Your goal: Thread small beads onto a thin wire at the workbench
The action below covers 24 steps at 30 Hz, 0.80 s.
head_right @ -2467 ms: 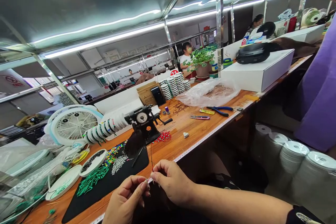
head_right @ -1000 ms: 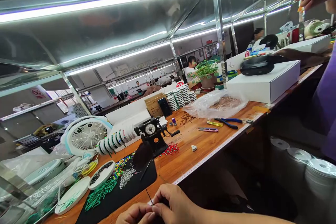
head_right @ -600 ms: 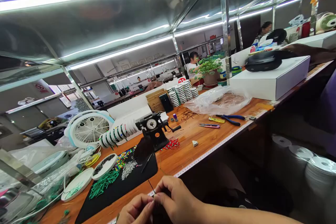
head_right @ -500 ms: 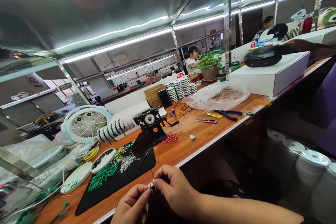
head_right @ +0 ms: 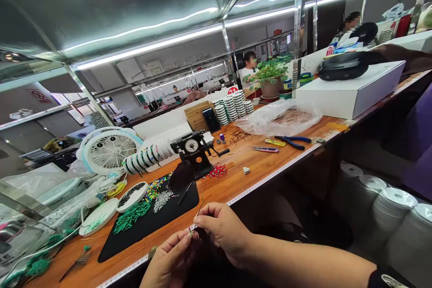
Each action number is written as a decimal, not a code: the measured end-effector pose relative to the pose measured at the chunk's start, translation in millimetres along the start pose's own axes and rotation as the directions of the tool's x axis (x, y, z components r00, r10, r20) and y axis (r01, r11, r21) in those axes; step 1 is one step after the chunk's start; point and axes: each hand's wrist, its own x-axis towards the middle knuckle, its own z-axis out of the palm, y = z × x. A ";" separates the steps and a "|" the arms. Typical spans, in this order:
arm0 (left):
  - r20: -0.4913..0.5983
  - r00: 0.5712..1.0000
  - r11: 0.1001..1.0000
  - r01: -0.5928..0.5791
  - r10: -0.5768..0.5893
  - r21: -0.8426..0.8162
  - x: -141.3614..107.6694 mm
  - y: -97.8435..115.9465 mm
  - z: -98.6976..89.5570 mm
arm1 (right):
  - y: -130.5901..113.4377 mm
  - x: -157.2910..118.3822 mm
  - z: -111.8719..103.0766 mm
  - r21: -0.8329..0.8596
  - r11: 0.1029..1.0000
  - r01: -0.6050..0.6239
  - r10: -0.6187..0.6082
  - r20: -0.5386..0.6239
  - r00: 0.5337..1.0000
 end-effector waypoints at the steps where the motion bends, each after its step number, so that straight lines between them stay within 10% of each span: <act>1: -0.031 0.999 0.999 0.024 -0.025 -0.026 -0.3 0.3 0.9 | -1.8 0.3 0.5 0.009 1.000 0.008 -0.008 -0.014 1.000; 15: 0.053 0.984 0.984 0.171 -0.168 -0.044 2.3 -0.1 -2.4 | 11.7 5.6 -3.1 -0.030 0.999 0.016 -0.015 0.015 1.000; 24: -0.059 0.992 0.993 0.114 -0.115 -0.020 9.0 -9.7 -4.5 | 1.9 4.7 -2.7 -0.414 0.896 0.158 -0.180 -0.014 0.984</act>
